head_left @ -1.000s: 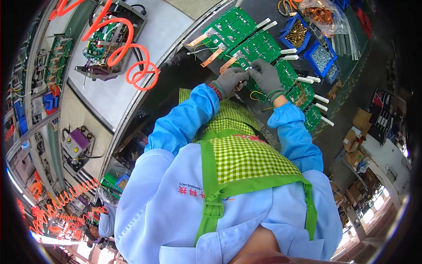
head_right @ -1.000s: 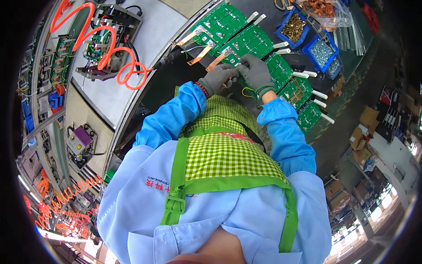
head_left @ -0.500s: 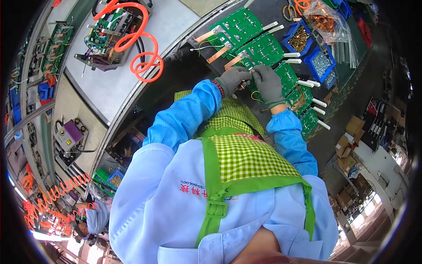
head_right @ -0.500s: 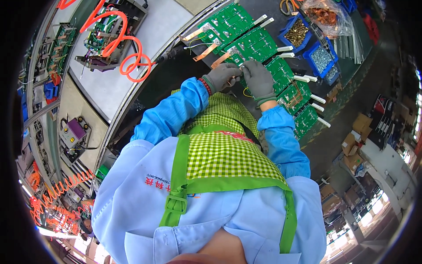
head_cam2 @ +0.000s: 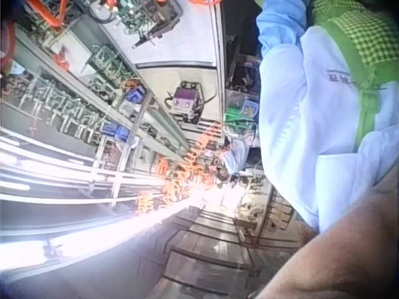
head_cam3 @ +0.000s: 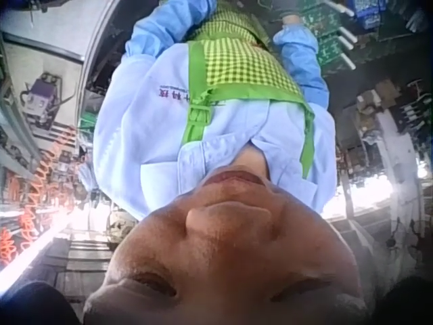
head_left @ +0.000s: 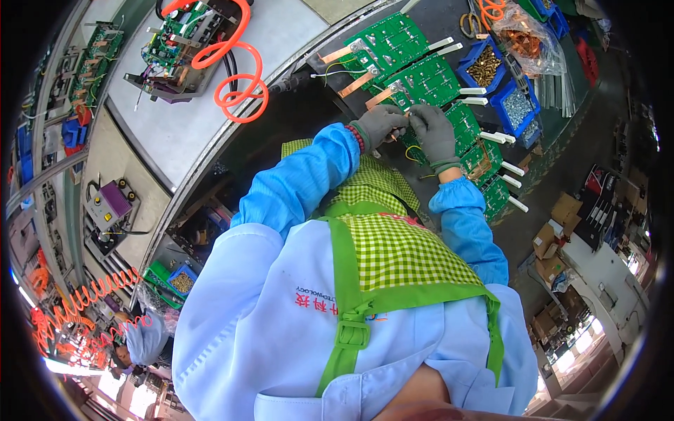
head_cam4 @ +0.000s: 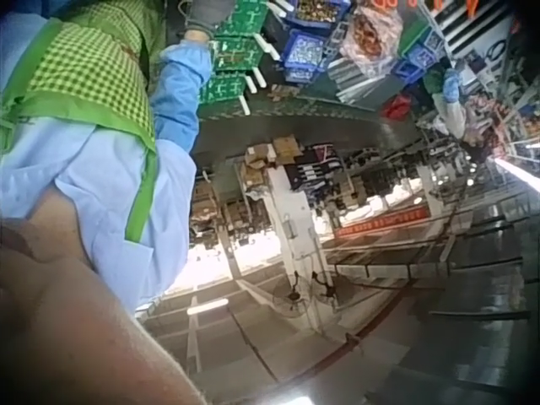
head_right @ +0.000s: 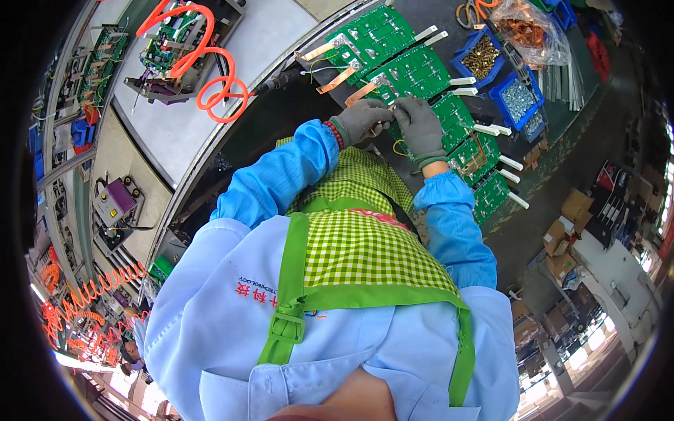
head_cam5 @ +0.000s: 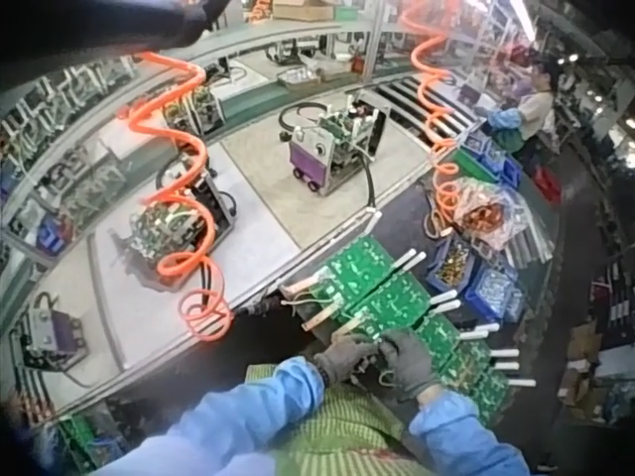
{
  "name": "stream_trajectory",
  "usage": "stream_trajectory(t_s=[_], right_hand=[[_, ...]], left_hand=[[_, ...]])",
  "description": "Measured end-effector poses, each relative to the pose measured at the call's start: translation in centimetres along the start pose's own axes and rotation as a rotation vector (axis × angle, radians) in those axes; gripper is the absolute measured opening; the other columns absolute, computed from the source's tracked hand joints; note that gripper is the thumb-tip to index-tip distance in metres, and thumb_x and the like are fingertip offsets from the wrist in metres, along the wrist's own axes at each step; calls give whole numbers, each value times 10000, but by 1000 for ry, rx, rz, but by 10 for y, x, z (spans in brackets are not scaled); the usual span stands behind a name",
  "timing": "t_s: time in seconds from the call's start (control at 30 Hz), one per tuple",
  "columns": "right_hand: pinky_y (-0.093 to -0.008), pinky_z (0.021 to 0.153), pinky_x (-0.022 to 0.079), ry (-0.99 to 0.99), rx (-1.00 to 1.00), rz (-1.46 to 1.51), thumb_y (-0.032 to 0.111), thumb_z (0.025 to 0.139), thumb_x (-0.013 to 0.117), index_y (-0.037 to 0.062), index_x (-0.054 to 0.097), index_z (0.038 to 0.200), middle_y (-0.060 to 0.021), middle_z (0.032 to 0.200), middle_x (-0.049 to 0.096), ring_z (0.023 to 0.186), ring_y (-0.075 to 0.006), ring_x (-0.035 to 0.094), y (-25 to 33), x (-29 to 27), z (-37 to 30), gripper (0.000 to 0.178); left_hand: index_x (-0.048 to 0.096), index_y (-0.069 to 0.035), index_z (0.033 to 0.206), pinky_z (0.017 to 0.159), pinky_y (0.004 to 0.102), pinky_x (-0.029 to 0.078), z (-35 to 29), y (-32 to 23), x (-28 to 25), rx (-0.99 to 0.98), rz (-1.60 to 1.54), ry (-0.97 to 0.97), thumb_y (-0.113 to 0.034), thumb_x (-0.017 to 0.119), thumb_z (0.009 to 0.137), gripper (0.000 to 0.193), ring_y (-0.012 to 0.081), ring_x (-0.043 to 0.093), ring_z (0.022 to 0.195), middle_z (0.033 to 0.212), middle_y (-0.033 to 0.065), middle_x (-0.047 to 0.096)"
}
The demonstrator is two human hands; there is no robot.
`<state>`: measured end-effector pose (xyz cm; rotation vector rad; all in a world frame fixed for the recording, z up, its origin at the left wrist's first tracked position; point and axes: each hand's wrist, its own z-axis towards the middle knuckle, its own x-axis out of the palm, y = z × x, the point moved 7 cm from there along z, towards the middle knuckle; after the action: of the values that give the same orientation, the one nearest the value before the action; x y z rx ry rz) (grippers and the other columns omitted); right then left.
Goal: Assembling copper busbars onto printed circuit boards and organizing them on a tray.
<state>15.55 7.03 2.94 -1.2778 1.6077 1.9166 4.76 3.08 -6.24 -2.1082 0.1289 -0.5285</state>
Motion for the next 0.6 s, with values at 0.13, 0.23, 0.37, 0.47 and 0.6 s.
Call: stream_trajectory(t_s=[0.13, 0.23, 0.37, 0.47, 0.6], right_hand=[[-358, 702, 512, 53, -15, 4, 133, 824, 633, 84, 641, 979, -113, 920, 608, 814, -276, 628, 4, -1, 3, 162], [-409, 709, 501, 69, -45, 58, 194, 833, 628, 104, 637, 961, -128, 957, 609, 851, -320, 616, 2, 0, 4, 156], [-416, 708, 501, 73, -113, -84, 191, 835, 624, 103, 628, 967, -134, 964, 608, 849, -331, 615, 9, 0, 6, 158], [-425, 702, 497, 82, -47, -158, 212, 841, 618, 101, 613, 950, -135, 957, 605, 842, -341, 610, 8, 3, 5, 156], [-443, 665, 482, 24, 36, -212, 277, 836, 626, 92, 585, 891, -132, 906, 597, 807, -341, 602, 7, 5, 5, 197]], left_hand=[[626, 21, 972, 496, 163, 418, 4, 11, 0, -98, -306, -34, -77, 567, 880, 147, 61, 545, 677, 853, 38, 565], [625, 23, 939, 495, 178, 423, 8, 17, 0, -126, -342, -39, -91, 573, 882, 137, 71, 546, 651, 835, 43, 572], [625, 18, 911, 494, 204, 427, 0, 1, -1, -31, -199, -10, -94, 588, 874, 125, 80, 547, 629, 818, 43, 578], [625, 15, 890, 495, 223, 424, -4, -15, 0, 120, -27, -13, -122, 602, 868, 141, 82, 539, 604, 778, 46, 583], [627, 13, 892, 496, 227, 423, 1, 4, 0, -31, -212, -70, -165, 610, 856, 183, 79, 530, 590, 739, 36, 582]])
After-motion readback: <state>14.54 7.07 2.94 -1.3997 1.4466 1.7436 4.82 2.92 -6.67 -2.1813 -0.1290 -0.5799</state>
